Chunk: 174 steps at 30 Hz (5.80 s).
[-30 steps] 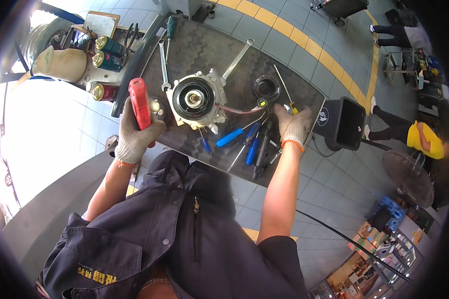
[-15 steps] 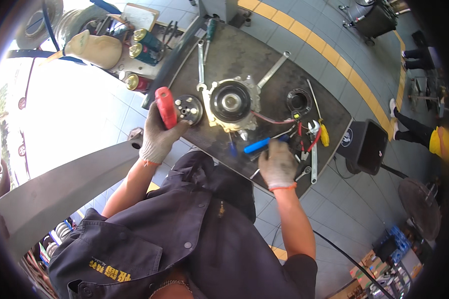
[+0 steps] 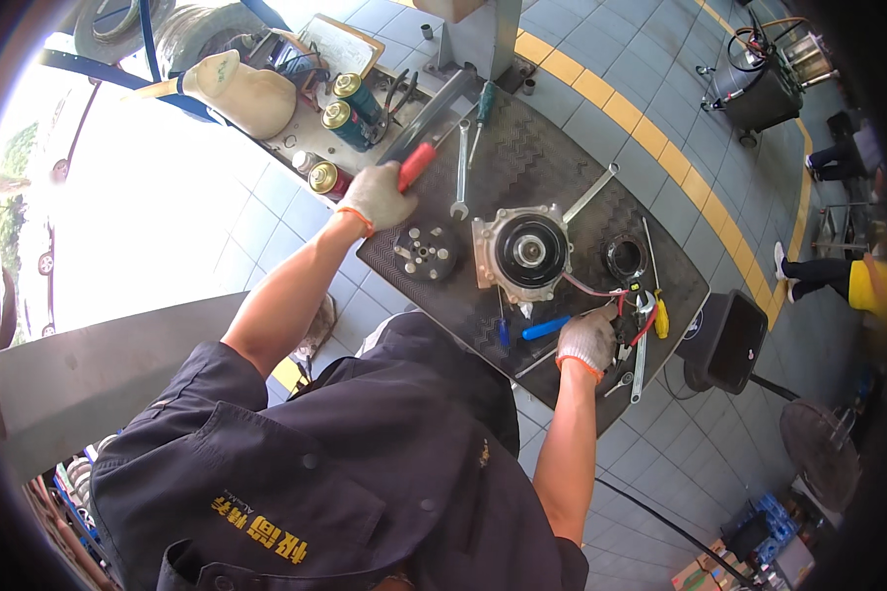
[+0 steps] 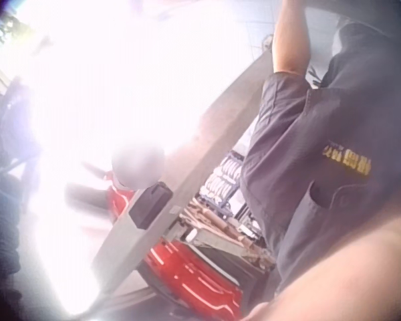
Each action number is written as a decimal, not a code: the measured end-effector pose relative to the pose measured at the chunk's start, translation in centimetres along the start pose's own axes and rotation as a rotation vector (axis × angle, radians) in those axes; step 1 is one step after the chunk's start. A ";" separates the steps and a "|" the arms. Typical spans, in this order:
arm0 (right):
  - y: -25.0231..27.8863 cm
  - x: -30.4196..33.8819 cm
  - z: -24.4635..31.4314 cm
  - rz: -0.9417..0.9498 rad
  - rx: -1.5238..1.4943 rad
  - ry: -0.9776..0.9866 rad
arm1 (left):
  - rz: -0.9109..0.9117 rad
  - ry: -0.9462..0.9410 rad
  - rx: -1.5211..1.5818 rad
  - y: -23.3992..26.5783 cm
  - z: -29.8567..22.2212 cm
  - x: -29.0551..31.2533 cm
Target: The person disassembles and reassembles a small compressor on a workbench. They use pliers and a screwdriver to remove and install internal components, including a circular metal part and a spring, then secure the assembly with bolts.
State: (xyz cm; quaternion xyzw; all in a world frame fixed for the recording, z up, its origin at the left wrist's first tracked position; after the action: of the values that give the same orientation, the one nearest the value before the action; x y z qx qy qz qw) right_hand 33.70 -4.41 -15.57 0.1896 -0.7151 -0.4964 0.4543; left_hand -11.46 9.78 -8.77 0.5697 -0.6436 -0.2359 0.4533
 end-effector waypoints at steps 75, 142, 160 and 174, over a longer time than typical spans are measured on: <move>36.9 16.9 6.6 -0.589 -0.247 0.774 | 0.135 -1.136 0.949 -6.0 -26.2 9.6; 31.6 9.4 14.7 -0.209 -0.965 1.216 | -0.370 -0.643 0.599 -4.8 -22.6 8.8; 29.4 12.7 15.6 -0.247 -0.792 1.046 | -0.403 -0.701 0.628 -5.0 -22.9 8.8; 25.8 8.0 14.5 0.141 -1.620 1.309 | -0.372 -0.421 0.784 -7.0 -12.7 13.7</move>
State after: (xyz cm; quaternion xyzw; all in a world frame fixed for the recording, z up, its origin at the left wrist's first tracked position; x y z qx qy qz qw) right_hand 22.08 8.82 9.48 0.0180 0.2084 -0.5998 0.7723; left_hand 3.76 -2.18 -4.11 0.7430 -0.6490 -0.1629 0.0145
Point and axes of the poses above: each hand's wrist, its own x-axis away from the middle knuckle, its own y-axis out of the back of the hand, z = x × y, the point moved 8 cm from there along -x, towards the middle knuckle, and after that the axes turned 9 degrees about x, right-handed, at the moved point
